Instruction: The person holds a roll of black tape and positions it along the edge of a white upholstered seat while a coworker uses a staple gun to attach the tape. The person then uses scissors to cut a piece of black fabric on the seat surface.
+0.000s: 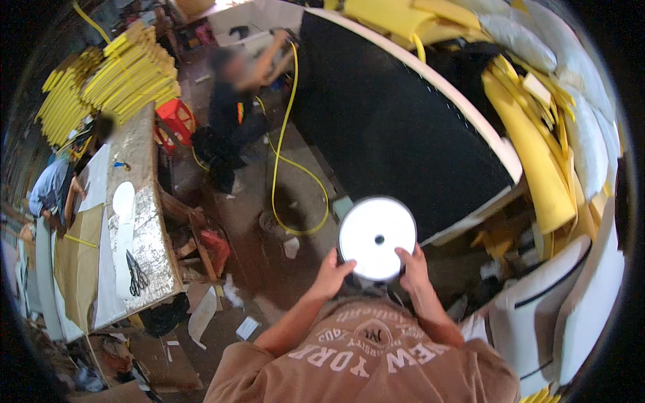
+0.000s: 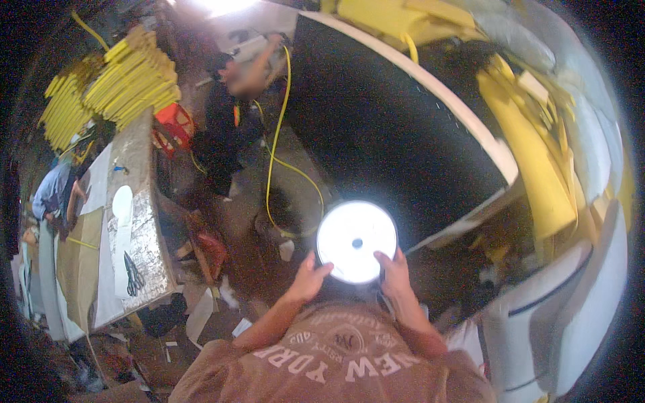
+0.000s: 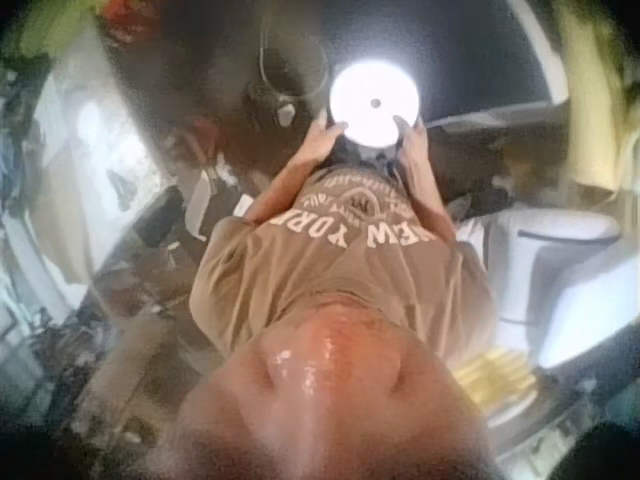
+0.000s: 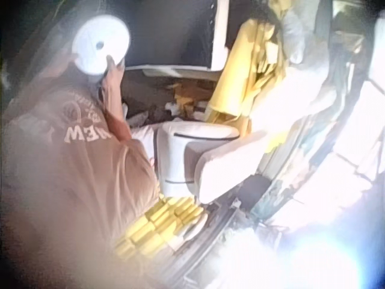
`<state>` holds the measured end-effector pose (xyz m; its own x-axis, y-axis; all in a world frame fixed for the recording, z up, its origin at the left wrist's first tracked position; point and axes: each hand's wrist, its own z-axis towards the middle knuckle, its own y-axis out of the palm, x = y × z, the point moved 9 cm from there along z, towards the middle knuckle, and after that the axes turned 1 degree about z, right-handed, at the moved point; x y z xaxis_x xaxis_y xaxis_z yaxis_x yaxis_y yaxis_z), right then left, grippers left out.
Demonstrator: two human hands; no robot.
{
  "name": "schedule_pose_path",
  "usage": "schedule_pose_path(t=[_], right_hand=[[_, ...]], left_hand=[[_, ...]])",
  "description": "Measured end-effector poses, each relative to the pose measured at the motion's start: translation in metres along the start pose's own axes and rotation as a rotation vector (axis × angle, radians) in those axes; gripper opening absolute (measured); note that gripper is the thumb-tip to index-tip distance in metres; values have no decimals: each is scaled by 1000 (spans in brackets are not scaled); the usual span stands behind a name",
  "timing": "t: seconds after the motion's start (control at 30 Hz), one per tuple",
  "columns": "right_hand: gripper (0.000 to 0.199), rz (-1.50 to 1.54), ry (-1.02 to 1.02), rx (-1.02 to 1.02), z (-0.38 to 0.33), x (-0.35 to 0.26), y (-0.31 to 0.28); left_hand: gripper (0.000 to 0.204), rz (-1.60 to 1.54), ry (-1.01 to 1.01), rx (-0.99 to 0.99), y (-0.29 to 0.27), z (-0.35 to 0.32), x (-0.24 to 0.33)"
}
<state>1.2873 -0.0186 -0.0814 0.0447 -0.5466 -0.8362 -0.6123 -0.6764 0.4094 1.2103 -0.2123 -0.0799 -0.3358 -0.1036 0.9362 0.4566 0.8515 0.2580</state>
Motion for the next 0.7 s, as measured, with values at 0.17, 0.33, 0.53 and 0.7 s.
schedule_pose_path(t=[0.17,0.33,0.53,0.7], right_hand=[[52,-30,-52,-16,10,-32,13],[51,-17,-9,-179,3,-22,2],[54,-72,-59,-164,-6,-11,-25],[57,-129,-100,-221,-16,-28,-40]], left_hand=[[35,-132,11,-92,14,21,-14],[40,-3,180,-164,9,28,15],[51,135,93,-241,23,26,1],[56,209,-19,-265,39,17,-20]])
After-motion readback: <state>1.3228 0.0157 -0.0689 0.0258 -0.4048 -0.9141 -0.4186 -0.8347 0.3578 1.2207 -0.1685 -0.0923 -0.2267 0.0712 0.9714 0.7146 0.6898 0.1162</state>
